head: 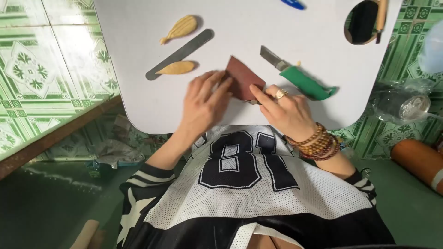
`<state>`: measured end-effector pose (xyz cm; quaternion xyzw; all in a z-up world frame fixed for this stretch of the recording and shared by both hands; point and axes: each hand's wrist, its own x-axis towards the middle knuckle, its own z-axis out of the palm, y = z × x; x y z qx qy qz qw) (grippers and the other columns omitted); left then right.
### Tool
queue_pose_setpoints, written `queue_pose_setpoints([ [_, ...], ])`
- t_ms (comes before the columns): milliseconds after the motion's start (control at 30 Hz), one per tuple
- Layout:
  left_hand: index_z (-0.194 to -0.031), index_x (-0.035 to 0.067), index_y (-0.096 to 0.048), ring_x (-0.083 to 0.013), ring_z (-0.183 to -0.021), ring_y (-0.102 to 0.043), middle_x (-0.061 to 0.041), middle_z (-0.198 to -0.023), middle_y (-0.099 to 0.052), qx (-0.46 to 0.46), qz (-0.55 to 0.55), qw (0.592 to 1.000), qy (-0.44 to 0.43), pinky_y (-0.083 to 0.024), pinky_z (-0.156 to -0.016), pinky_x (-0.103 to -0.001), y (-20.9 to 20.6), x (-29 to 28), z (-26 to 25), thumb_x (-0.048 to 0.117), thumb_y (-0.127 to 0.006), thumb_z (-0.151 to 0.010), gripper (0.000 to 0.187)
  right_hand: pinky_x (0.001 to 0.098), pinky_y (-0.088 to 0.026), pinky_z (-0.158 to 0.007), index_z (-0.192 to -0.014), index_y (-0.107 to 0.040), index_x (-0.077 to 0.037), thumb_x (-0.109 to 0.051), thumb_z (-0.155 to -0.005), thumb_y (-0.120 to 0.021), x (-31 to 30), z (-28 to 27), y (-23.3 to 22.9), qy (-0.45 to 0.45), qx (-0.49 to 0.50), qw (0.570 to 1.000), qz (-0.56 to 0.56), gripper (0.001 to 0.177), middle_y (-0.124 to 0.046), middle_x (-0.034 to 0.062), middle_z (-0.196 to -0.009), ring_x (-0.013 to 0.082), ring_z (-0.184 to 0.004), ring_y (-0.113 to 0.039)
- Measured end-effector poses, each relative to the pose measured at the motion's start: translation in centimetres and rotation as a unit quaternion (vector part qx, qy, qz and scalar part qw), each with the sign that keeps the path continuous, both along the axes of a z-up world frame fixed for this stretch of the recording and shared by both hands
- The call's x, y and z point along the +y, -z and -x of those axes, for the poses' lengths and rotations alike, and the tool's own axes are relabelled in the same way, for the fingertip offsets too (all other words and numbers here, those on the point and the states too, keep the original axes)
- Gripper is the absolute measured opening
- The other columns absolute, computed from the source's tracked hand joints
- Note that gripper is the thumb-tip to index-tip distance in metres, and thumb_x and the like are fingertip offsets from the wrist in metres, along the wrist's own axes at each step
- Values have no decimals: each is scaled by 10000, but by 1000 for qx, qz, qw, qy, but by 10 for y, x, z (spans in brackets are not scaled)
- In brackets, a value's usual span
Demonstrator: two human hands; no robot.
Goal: Sanding and refining the edges of a small wooden piece using sandpaper and a small metal tool.
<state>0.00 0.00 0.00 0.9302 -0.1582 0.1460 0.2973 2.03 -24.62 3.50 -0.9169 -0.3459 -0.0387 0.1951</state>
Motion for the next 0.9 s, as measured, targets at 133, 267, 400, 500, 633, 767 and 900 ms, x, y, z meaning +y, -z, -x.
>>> queue_pose_setpoints([
  [133,-1240,181,-743,-320,-1161,-650,-99,-1293,-675,-29,-43,999,-8,-499,-1007,-453,6,-7,-7,249,-779,-925,324,425,-562,-616,-1395,-673,-81,-154,-896,-766,-8,-14,-14,-7,216,973,-85,512,-660,115,-905,340,-724,-687],
  [267,-1110,139,-726,-320,-1267,-599,-56,-1341,-652,-26,-106,994,-9,-492,-1004,-449,-8,-11,-14,353,-711,-1018,233,383,-583,-814,-1361,-670,-13,-111,-1071,-635,-12,-23,-19,17,188,979,-80,308,-706,127,-1119,306,-922,-730],
  [400,-1074,139,-617,-310,-1374,-499,-32,-1435,-580,48,-179,983,-21,-466,-1017,-456,-6,-25,-20,637,-755,-1002,522,375,-576,-843,-1249,-642,22,-71,-1077,-660,-18,-17,-5,41,191,979,-56,197,-736,123,-1116,256,-963,-723],
  [500,-1252,164,-650,-344,-1477,-411,-66,-1598,-427,53,-171,984,10,-477,-1086,-494,-1,-14,-18,534,-829,-1070,450,403,-575,-880,-1222,-652,67,-19,-1078,-626,-21,-18,-3,33,183,981,-65,169,-743,159,-1148,315,-975,-718],
  [633,-1515,188,-553,-344,-1486,-396,-78,-1613,-408,73,-187,977,68,-462,-1094,-476,-7,5,-29,397,-786,-1151,479,434,-550,-847,-1240,-676,89,-5,-1101,-596,-18,-25,-10,19,198,977,-79,187,-664,211,-1080,344,-921,-661],
  [767,-1548,113,-561,-351,-1474,-414,-131,-1600,-435,68,-167,975,128,-384,-1178,-544,-4,13,-33,239,-697,-1174,417,405,-582,-874,-1281,-686,80,15,-1108,-589,-8,-27,-14,3,181,982,-61,208,-707,202,-1155,318,-942,-707],
  [900,-1582,2,-524,-426,-1507,-312,-215,-1628,-340,127,-99,970,180,-245,-1233,-624,-6,17,-37,569,-470,-1191,691,380,-533,-668,-1335,-740,24,79,-1092,-724,-3,-26,-1,-4,128,989,-74,250,-576,190,-1148,247,-684,-556],
])
